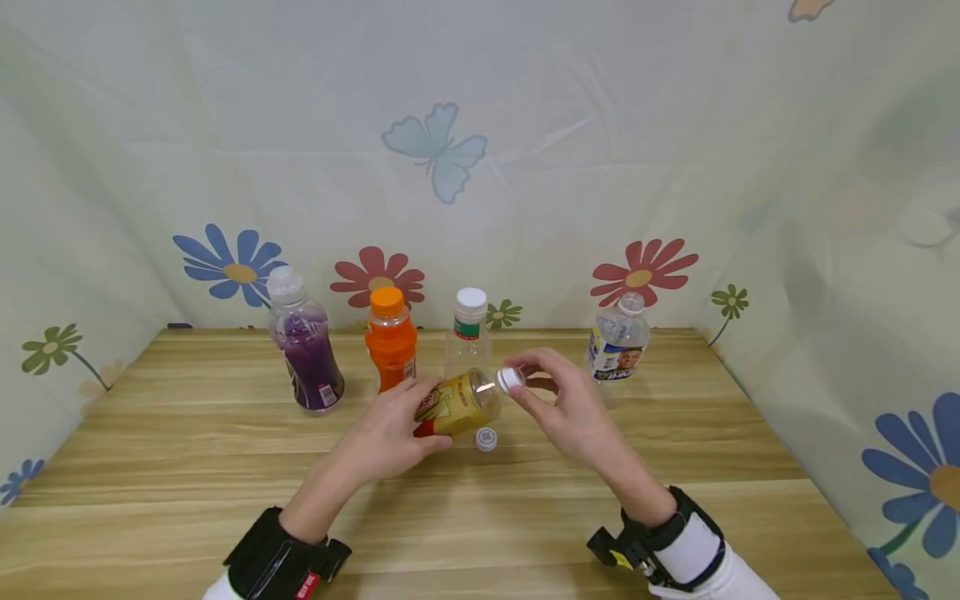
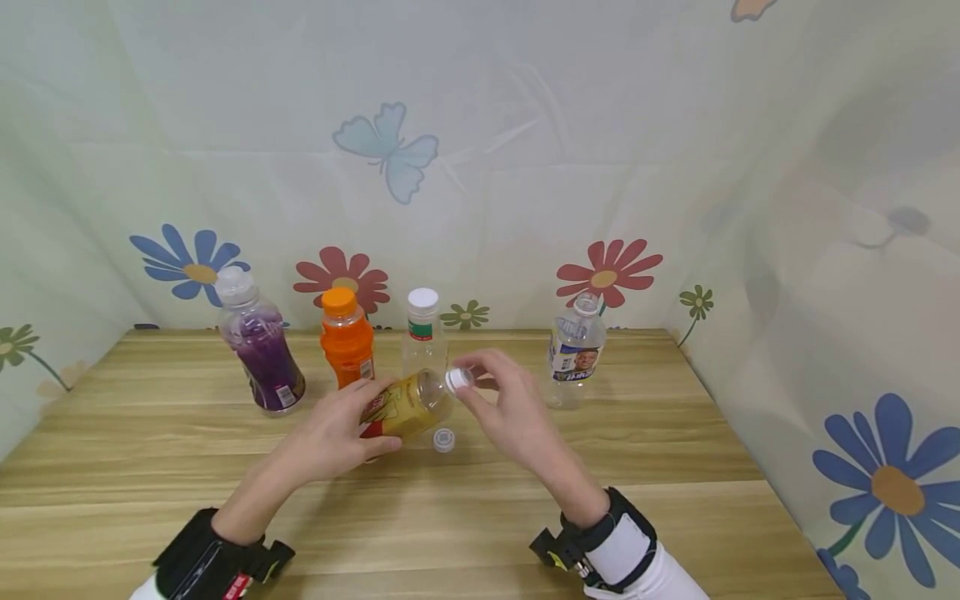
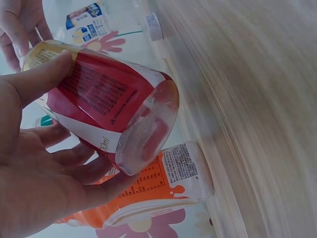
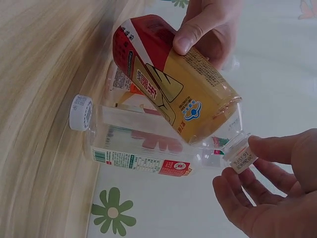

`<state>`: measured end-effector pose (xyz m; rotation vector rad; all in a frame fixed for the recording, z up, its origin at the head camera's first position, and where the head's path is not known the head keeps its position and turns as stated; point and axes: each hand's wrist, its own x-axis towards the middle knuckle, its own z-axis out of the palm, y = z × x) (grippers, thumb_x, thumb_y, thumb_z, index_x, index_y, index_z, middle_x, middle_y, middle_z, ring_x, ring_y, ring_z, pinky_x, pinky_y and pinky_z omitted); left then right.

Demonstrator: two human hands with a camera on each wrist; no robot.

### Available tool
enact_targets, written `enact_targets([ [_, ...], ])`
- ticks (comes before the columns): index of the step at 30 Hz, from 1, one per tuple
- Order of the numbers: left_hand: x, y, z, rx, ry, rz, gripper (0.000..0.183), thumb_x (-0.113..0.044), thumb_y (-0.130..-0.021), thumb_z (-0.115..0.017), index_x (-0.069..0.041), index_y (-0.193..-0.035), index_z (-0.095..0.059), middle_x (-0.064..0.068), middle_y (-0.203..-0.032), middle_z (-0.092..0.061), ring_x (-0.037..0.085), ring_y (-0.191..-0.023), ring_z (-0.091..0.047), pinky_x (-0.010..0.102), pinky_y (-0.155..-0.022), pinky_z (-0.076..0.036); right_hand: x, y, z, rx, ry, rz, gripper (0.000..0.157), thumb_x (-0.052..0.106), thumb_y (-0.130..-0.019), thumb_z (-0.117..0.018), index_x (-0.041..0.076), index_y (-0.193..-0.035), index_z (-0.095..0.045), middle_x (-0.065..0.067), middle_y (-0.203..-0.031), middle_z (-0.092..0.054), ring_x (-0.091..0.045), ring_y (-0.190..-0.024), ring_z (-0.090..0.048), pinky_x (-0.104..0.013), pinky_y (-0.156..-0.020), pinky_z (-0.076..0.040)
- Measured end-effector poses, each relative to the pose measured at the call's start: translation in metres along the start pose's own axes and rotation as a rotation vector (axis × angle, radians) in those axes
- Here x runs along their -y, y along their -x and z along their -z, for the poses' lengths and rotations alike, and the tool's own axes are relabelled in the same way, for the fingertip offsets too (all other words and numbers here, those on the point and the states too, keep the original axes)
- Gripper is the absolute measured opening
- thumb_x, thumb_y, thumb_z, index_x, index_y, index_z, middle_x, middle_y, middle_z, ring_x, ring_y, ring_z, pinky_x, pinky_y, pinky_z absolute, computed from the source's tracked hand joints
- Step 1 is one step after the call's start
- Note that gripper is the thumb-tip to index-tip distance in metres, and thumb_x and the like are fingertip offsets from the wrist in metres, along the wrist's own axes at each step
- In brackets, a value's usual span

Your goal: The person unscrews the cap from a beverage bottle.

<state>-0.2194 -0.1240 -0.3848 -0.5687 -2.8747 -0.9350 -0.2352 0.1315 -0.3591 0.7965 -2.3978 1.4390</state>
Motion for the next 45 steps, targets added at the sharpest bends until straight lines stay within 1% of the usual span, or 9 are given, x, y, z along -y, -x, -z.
enact_targets([
  [3, -0.0006, -0.0002, -0.0001, 0.003, 0.008, 0.003, 0.079, -0.028, -0.083, -0.088, -0.006, -0.149, -0.05, 0.014, -0.141, -0.058, 0.031, -0.123, -0.058, 0.053, -0.107, -0.045, 0.0001, 0.0004, 0.0004, -0.005, 0.006, -0.003, 0.031, 0.004, -0.093, -0.076, 0.003, -0.123, -0.067, -0.008, -0.118, -0.068, -0.024, -0.106, -0.065, -0.038, -0.092, -0.057],
  [7, -0.0003, -0.0004, -0.0004, 0.004, 0.018, 0.007, 0.08, -0.028, -0.083, -0.088, -0.006, -0.15, -0.05, 0.014, -0.142, -0.058, 0.031, -0.124, -0.058, 0.053, -0.107, -0.045, 0.0013, 0.0011, 0.001, -0.021, 0.042, -0.041, 0.031, 0.015, -0.097, -0.075, 0.004, -0.125, -0.066, -0.007, -0.117, -0.068, -0.023, -0.102, -0.064, -0.038, -0.086, -0.058],
  [12, 0.0003, -0.0009, -0.0008, 0.005, 0.034, 0.005, 0.081, -0.028, -0.083, -0.089, -0.006, -0.15, -0.05, 0.013, -0.141, -0.059, 0.03, -0.123, -0.059, 0.052, -0.107, -0.046, 0.0019, 0.0007, 0.0009, -0.074, 0.093, -0.115, 0.026, 0.026, -0.1, -0.07, 0.004, -0.116, -0.068, -0.006, -0.102, -0.068, -0.021, -0.092, -0.066, -0.034, -0.074, -0.059],
  [16, 0.0003, -0.0015, -0.0015, 0.003, 0.043, -0.002, 0.079, -0.026, -0.081, -0.09, -0.006, -0.147, -0.052, 0.011, -0.137, -0.062, 0.028, -0.118, -0.061, 0.051, -0.105, -0.047, 0.0027, 0.0009, 0.0009, -0.097, 0.118, -0.131, 0.024, 0.029, -0.1, -0.071, 0.007, -0.11, -0.071, -0.002, -0.097, -0.069, -0.018, -0.088, -0.066, -0.032, -0.072, -0.058],
  [20, -0.0001, -0.0013, -0.0019, 0.002, 0.048, -0.008, 0.077, -0.024, -0.08, -0.091, -0.006, -0.145, -0.054, 0.01, -0.136, -0.063, 0.027, -0.116, -0.061, 0.05, -0.105, -0.047, 0.0031, 0.0007, 0.0003, -0.087, 0.135, -0.105, 0.021, 0.026, -0.098, -0.074, 0.008, -0.108, -0.073, 0.0, -0.094, -0.07, -0.016, -0.086, -0.066, -0.031, -0.07, -0.058],
  [24, -0.0002, -0.0009, -0.0018, -0.002, 0.041, -0.004, 0.078, -0.023, -0.08, -0.091, -0.005, -0.146, -0.054, 0.011, -0.137, -0.062, 0.028, -0.119, -0.06, 0.051, -0.106, -0.046, 0.002, 0.0007, -0.0008, -0.08, 0.143, -0.059, 0.018, 0.019, -0.096, -0.076, 0.006, -0.107, -0.074, 0.0, -0.092, -0.07, -0.015, -0.085, -0.066, -0.032, -0.071, -0.059],
  [34, 0.0016, -0.0009, -0.0009, -0.003, 0.038, -0.017, 0.079, -0.022, -0.08, -0.091, -0.004, -0.147, -0.052, 0.012, -0.138, -0.062, 0.029, -0.121, -0.06, 0.051, -0.107, -0.046, 0.0018, 0.0019, -0.0001, -0.039, 0.127, 0.057, 0.022, 0.006, -0.096, -0.073, 0.005, -0.118, -0.072, -0.004, -0.111, -0.071, -0.019, -0.096, -0.066, -0.033, -0.078, -0.06],
  [40, 0.0018, -0.0003, -0.0008, 0.012, 0.029, -0.002, 0.078, -0.023, -0.082, -0.089, -0.005, -0.148, -0.051, 0.014, -0.138, -0.06, 0.031, -0.121, -0.059, 0.052, -0.107, -0.046, 0.0019, 0.0011, -0.0014, -0.029, 0.101, 0.102, 0.025, 0.0, -0.093, -0.074, 0.004, -0.118, -0.071, -0.005, -0.113, -0.071, -0.021, -0.1, -0.067, -0.034, -0.078, -0.061],
  [45, 0.0026, -0.0002, -0.0017, 0.017, 0.014, 0.017, 0.077, -0.026, -0.082, -0.089, -0.008, -0.147, -0.052, 0.014, -0.134, -0.056, 0.031, -0.116, -0.057, 0.053, -0.104, -0.047, 0.0026, 0.0013, -0.0019, -0.029, 0.096, 0.13, 0.025, -0.001, -0.093, -0.074, 0.001, -0.118, -0.071, -0.006, -0.113, -0.072, -0.024, -0.099, -0.068, -0.038, -0.077, -0.061],
])
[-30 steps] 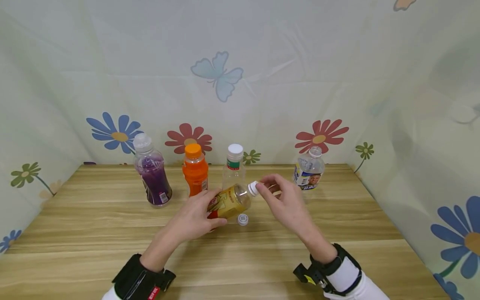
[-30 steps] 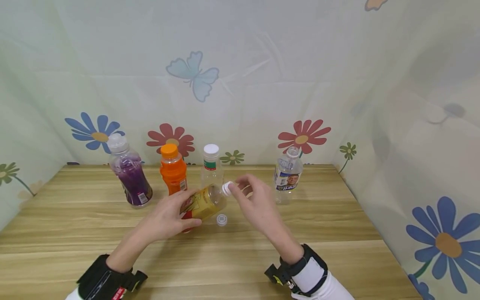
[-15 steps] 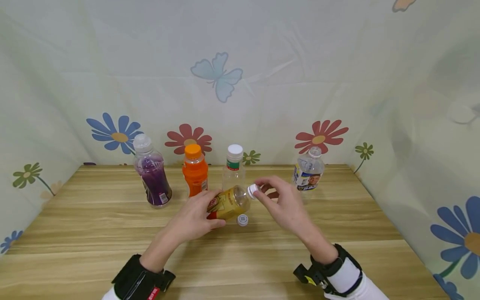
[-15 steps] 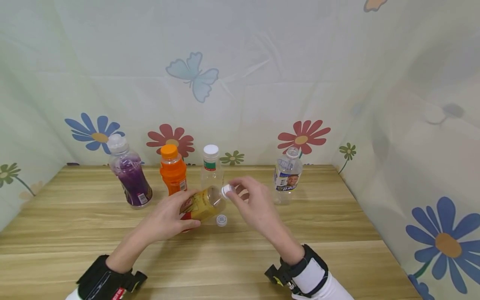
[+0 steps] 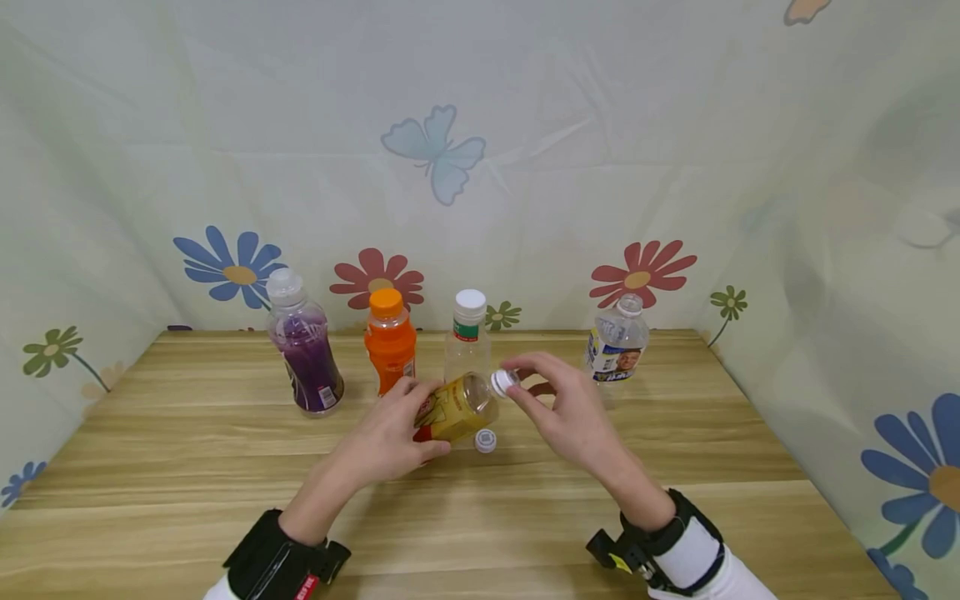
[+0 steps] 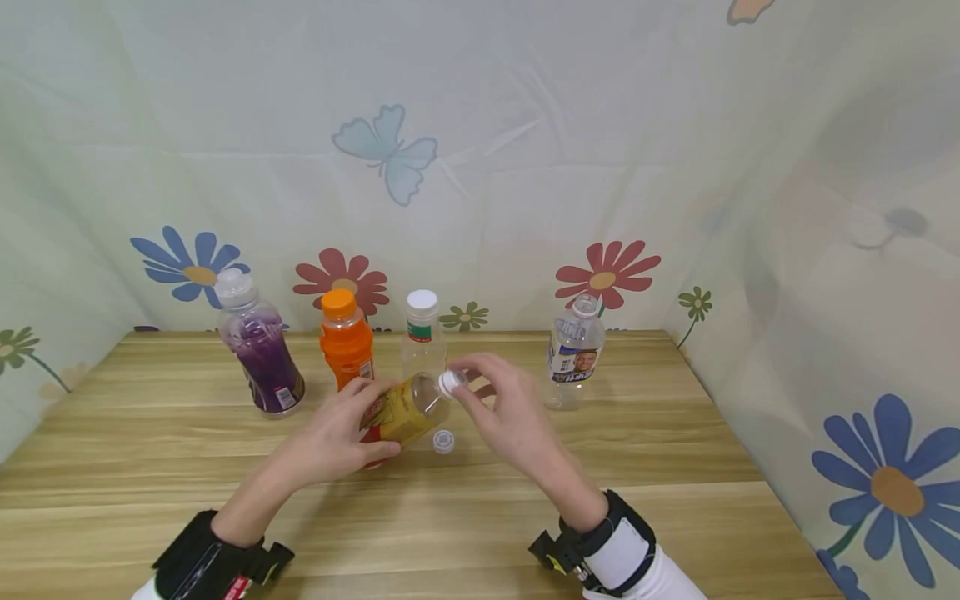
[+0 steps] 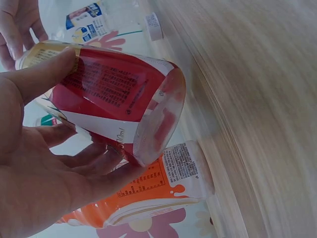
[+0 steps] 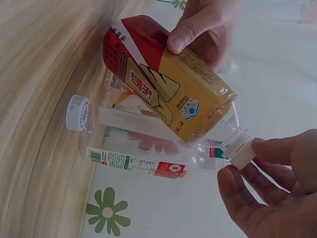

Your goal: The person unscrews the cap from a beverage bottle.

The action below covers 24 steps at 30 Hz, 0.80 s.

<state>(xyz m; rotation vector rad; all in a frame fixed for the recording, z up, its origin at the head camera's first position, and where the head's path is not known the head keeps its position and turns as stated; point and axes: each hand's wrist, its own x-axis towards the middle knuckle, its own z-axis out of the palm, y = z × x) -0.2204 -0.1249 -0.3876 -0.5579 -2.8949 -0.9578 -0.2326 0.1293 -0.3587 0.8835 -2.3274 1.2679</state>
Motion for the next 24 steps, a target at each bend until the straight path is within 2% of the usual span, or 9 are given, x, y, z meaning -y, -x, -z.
enact_targets([
  [5, 0.0011, -0.0002, -0.0004, -0.001, -0.005, -0.003, 0.076, -0.026, -0.082, -0.09, -0.01, -0.146, -0.053, 0.012, -0.13, -0.055, 0.029, -0.114, -0.055, 0.052, -0.104, -0.048, 0.002, -0.0002, 0.0013, -0.003, -0.003, -0.005, 0.025, 0.001, -0.093, -0.075, 0.002, -0.118, -0.071, -0.005, -0.113, -0.072, -0.023, -0.099, -0.068, -0.04, -0.078, -0.061],
  [11, 0.0001, 0.0003, 0.0, -0.002, 0.007, 0.004, 0.075, -0.026, -0.082, -0.09, -0.01, -0.145, -0.053, 0.012, -0.129, -0.055, 0.029, -0.114, -0.055, 0.052, -0.104, -0.047, 0.0042, 0.0007, 0.0014, -0.014, 0.001, -0.064, 0.026, 0.01, -0.095, -0.075, 0.005, -0.12, -0.07, -0.004, -0.115, -0.071, -0.017, -0.097, -0.067, -0.041, -0.08, -0.06],
  [18, -0.0002, 0.0006, 0.0003, 0.005, -0.006, -0.004, 0.075, -0.025, -0.081, -0.09, -0.01, -0.145, -0.053, 0.012, -0.129, -0.055, 0.029, -0.114, -0.055, 0.052, -0.105, -0.046, 0.0057, 0.0012, -0.0004, -0.049, 0.033, -0.166, 0.023, 0.021, -0.099, -0.072, 0.004, -0.114, -0.07, -0.002, -0.099, -0.07, -0.018, -0.087, -0.067, -0.032, -0.073, -0.059],
  [24, 0.0002, 0.0008, 0.0, 0.01, -0.011, -0.007, 0.075, -0.025, -0.081, -0.09, -0.009, -0.144, -0.054, 0.012, -0.129, -0.055, 0.03, -0.115, -0.054, 0.053, -0.106, -0.045, 0.0024, 0.0014, -0.0021, -0.044, 0.071, -0.182, 0.018, 0.02, -0.097, -0.074, 0.005, -0.108, -0.073, -0.001, -0.093, -0.069, -0.016, -0.083, -0.066, -0.031, -0.071, -0.058],
])
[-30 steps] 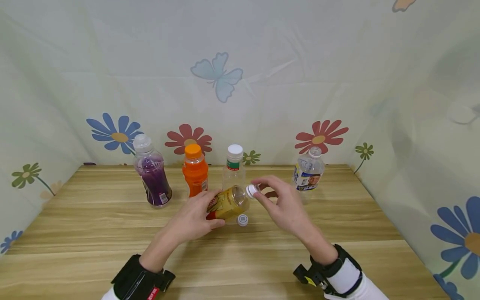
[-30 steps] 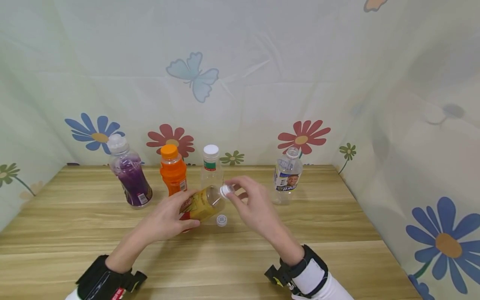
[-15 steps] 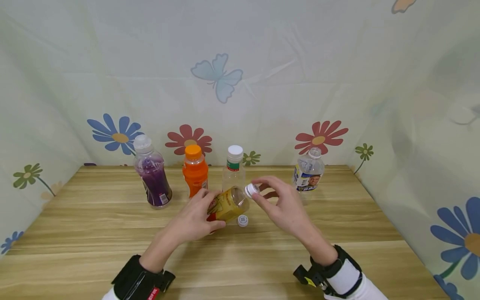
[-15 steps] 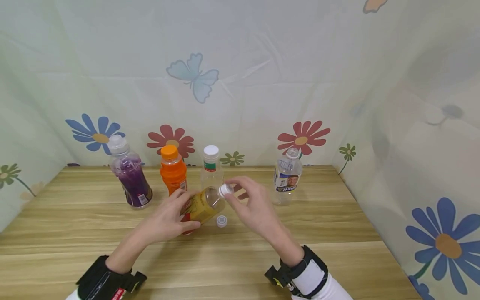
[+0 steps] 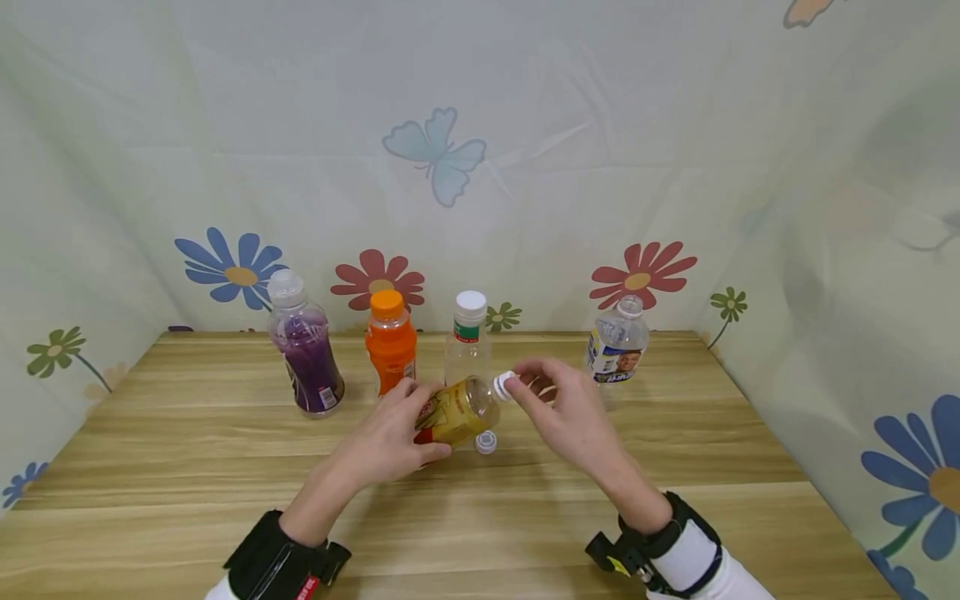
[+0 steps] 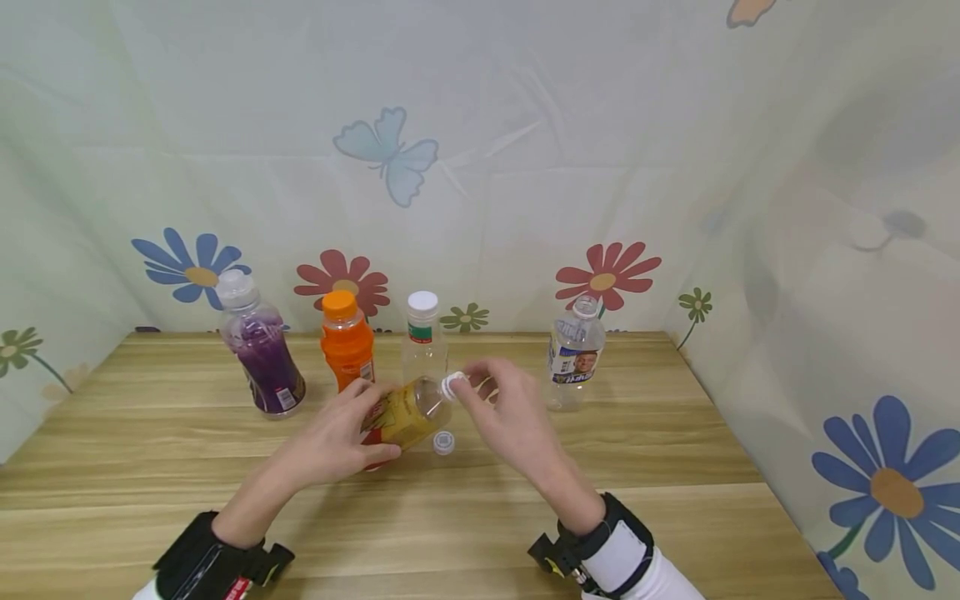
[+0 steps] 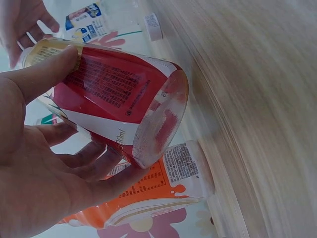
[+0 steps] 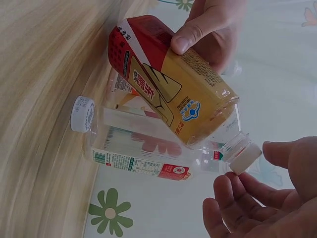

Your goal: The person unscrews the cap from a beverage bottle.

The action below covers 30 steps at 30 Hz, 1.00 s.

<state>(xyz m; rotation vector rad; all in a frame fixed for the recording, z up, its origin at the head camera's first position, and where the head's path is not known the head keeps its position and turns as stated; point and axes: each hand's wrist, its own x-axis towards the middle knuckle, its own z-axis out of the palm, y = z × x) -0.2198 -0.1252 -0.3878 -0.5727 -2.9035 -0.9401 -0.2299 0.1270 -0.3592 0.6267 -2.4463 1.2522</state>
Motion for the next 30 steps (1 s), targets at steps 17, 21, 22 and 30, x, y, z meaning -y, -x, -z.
enact_targets([
  [17, 0.0004, 0.0004, -0.0002, 0.002, -0.004, 0.005, 0.076, -0.024, -0.081, -0.09, -0.009, -0.145, -0.053, 0.012, -0.131, -0.054, 0.03, -0.117, -0.054, 0.054, -0.107, -0.044, -0.0027, 0.0005, -0.0011, 0.018, 0.028, 0.152, 0.021, 0.004, -0.094, -0.074, 0.002, -0.115, -0.072, -0.006, -0.104, -0.072, -0.015, -0.089, -0.067, -0.032, -0.073, -0.06],
  [21, -0.0003, 0.0005, 0.0002, 0.001, -0.003, 0.006, 0.075, -0.025, -0.081, -0.09, -0.009, -0.145, -0.053, 0.013, -0.132, -0.055, 0.031, -0.116, -0.054, 0.054, -0.107, -0.045, -0.0023, 0.0004, -0.0005, 0.018, 0.019, 0.18, 0.022, 0.002, -0.094, -0.074, 0.003, -0.116, -0.072, -0.006, -0.108, -0.072, -0.017, -0.091, -0.067, -0.035, -0.071, -0.06],
  [22, -0.0006, 0.0005, 0.0003, 0.001, -0.004, 0.006, 0.075, -0.025, -0.081, -0.09, -0.008, -0.145, -0.053, 0.013, -0.132, -0.055, 0.031, -0.117, -0.054, 0.054, -0.107, -0.044, -0.0022, 0.0005, -0.0004, 0.018, 0.019, 0.18, 0.023, 0.003, -0.094, -0.074, 0.004, -0.117, -0.072, -0.006, -0.109, -0.072, -0.017, -0.092, -0.067, -0.036, -0.071, -0.06],
  [30, -0.0009, 0.0, -0.0001, 0.003, -0.009, -0.006, 0.074, -0.025, -0.081, -0.09, -0.007, -0.143, -0.054, 0.013, -0.131, -0.055, 0.03, -0.116, -0.055, 0.053, -0.106, -0.045, 0.0005, 0.0026, 0.0001, 0.017, -0.003, 0.109, 0.028, 0.012, -0.097, -0.073, 0.003, -0.123, -0.068, -0.008, -0.113, -0.071, -0.021, -0.093, -0.068, -0.035, -0.069, -0.06],
])
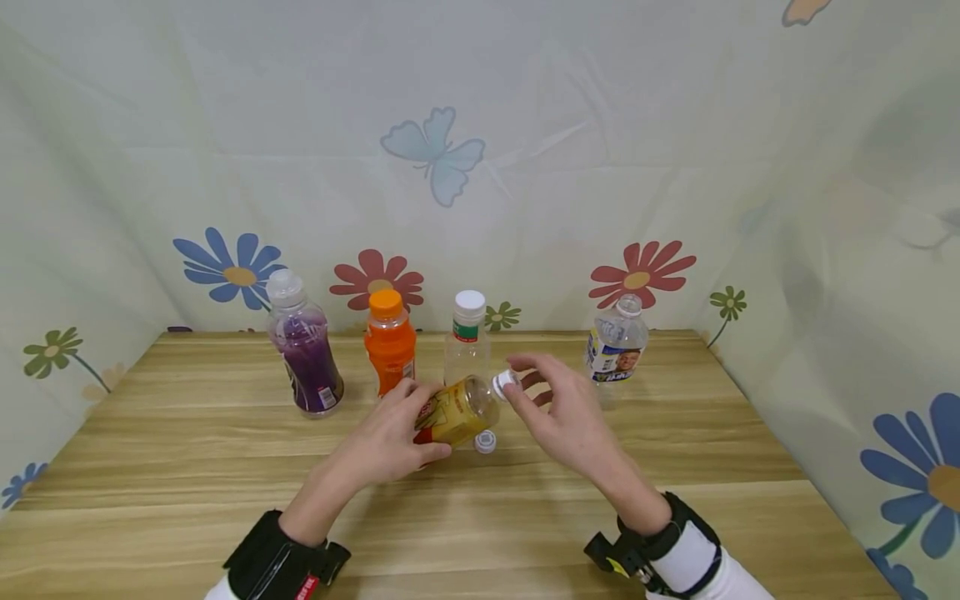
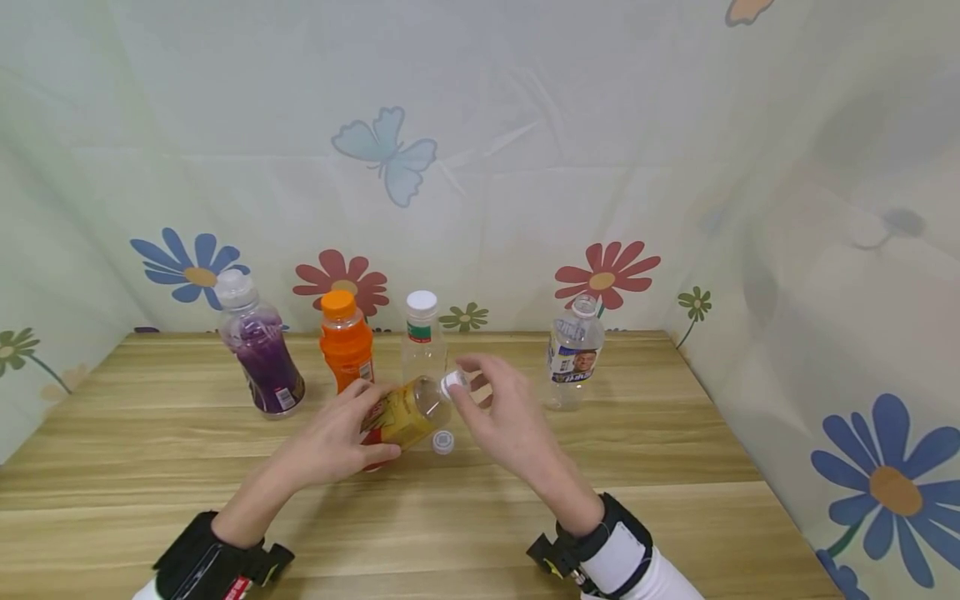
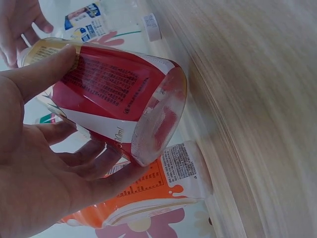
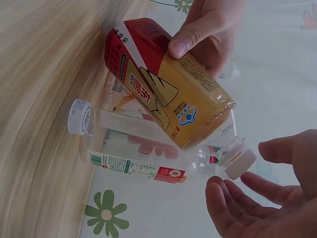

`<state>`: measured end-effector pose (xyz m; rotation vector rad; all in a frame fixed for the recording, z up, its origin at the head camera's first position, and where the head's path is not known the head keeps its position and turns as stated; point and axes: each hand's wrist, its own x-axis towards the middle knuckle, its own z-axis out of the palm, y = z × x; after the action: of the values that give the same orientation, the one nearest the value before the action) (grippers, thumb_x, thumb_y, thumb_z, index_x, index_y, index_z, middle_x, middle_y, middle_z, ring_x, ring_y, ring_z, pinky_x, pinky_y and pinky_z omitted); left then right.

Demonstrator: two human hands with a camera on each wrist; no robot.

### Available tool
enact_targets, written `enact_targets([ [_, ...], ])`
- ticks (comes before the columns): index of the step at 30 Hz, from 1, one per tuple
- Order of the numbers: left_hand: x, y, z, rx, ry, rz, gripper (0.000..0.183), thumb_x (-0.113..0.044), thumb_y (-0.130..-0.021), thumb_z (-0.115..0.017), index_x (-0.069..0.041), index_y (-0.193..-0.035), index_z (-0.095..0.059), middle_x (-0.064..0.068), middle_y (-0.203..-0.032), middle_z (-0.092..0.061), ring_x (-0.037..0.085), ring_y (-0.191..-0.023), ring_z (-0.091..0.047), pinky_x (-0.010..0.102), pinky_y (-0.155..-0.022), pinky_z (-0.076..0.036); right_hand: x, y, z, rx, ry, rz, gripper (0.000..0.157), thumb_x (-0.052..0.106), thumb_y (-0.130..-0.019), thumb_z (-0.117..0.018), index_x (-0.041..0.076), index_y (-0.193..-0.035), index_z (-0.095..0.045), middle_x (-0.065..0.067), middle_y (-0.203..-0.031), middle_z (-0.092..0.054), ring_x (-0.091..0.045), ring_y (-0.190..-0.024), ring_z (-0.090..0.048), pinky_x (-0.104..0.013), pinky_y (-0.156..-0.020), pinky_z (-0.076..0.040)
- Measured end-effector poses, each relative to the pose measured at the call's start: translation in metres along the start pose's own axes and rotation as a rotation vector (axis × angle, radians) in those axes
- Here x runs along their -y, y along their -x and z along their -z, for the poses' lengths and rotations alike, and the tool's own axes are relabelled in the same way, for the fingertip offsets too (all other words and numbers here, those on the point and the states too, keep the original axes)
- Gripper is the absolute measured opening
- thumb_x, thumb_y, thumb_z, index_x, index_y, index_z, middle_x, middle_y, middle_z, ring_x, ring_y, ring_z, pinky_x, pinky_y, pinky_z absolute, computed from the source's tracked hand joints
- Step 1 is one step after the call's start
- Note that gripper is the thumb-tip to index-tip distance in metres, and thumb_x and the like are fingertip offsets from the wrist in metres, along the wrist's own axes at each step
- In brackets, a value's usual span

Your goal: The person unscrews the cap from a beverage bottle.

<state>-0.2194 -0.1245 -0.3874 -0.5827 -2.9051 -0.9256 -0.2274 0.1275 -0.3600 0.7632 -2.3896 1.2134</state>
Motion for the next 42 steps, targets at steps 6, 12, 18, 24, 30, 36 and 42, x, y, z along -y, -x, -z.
enact_targets([
  [6, 0.0001, -0.0002, -0.0003, 0.003, 0.006, 0.0, 0.074, -0.025, -0.081, -0.09, -0.008, -0.143, -0.055, 0.012, -0.132, -0.055, 0.03, -0.117, -0.054, 0.054, -0.107, -0.045, 0.0002, -0.0012, -0.0004, -0.015, 0.032, -0.084, 0.025, 0.02, -0.099, -0.071, 0.003, -0.118, -0.068, -0.005, -0.097, -0.067, -0.017, -0.084, -0.065, -0.029, -0.066, -0.056],
  [12, 0.0004, -0.0004, -0.0004, 0.003, 0.007, 0.002, 0.075, -0.025, -0.08, -0.09, -0.008, -0.144, -0.054, 0.013, -0.133, -0.055, 0.031, -0.118, -0.054, 0.054, -0.107, -0.044, -0.0013, -0.002, -0.0009, 0.001, 0.067, -0.097, 0.018, 0.02, -0.099, -0.071, 0.005, -0.107, -0.069, -0.001, -0.088, -0.066, -0.013, -0.076, -0.062, -0.028, -0.063, -0.054],
  [18, 0.0014, -0.0004, -0.0007, 0.004, 0.002, 0.0, 0.075, -0.025, -0.081, -0.09, -0.008, -0.144, -0.054, 0.012, -0.132, -0.055, 0.03, -0.117, -0.054, 0.054, -0.107, -0.044, -0.0005, -0.0014, -0.0009, 0.011, 0.085, -0.079, 0.016, 0.016, -0.097, -0.073, 0.004, -0.108, -0.07, 0.0, -0.088, -0.065, -0.012, -0.077, -0.06, -0.028, -0.064, -0.054],
  [24, 0.0021, -0.0002, -0.0012, -0.003, 0.003, 0.004, 0.074, -0.025, -0.081, -0.09, -0.008, -0.143, -0.054, 0.012, -0.132, -0.055, 0.03, -0.117, -0.054, 0.054, -0.107, -0.044, -0.0011, -0.0013, -0.0012, 0.032, 0.077, -0.034, 0.016, 0.012, -0.097, -0.072, 0.003, -0.111, -0.07, -0.002, -0.092, -0.065, -0.014, -0.081, -0.061, -0.032, -0.068, -0.057],
  [30, 0.0022, -0.0004, -0.0011, -0.011, -0.004, 0.003, 0.075, -0.025, -0.08, -0.09, -0.007, -0.143, -0.054, 0.012, -0.131, -0.055, 0.03, -0.116, -0.054, 0.053, -0.107, -0.045, -0.0023, -0.0014, -0.001, 0.037, 0.078, 0.043, 0.019, 0.008, -0.097, -0.072, 0.003, -0.115, -0.069, -0.005, -0.099, -0.069, -0.015, -0.085, -0.064, -0.035, -0.07, -0.058],
  [36, 0.0021, -0.0007, -0.001, -0.009, -0.005, 0.002, 0.074, -0.026, -0.081, -0.09, -0.007, -0.143, -0.054, 0.012, -0.131, -0.055, 0.03, -0.116, -0.054, 0.053, -0.106, -0.045, -0.0025, -0.0015, -0.0006, 0.029, 0.07, 0.102, 0.023, 0.002, -0.095, -0.072, 0.003, -0.118, -0.068, -0.006, -0.107, -0.07, -0.017, -0.088, -0.066, -0.036, -0.072, -0.06],
  [42, 0.0007, -0.001, -0.0006, 0.001, 0.002, 0.007, 0.074, -0.027, -0.082, -0.089, -0.008, -0.143, -0.054, 0.012, -0.131, -0.055, 0.03, -0.116, -0.055, 0.053, -0.106, -0.045, -0.0027, -0.0011, -0.0012, 0.013, 0.041, 0.115, 0.026, -0.001, -0.094, -0.072, 0.002, -0.119, -0.068, -0.007, -0.11, -0.07, -0.019, -0.089, -0.066, -0.036, -0.071, -0.06],
])
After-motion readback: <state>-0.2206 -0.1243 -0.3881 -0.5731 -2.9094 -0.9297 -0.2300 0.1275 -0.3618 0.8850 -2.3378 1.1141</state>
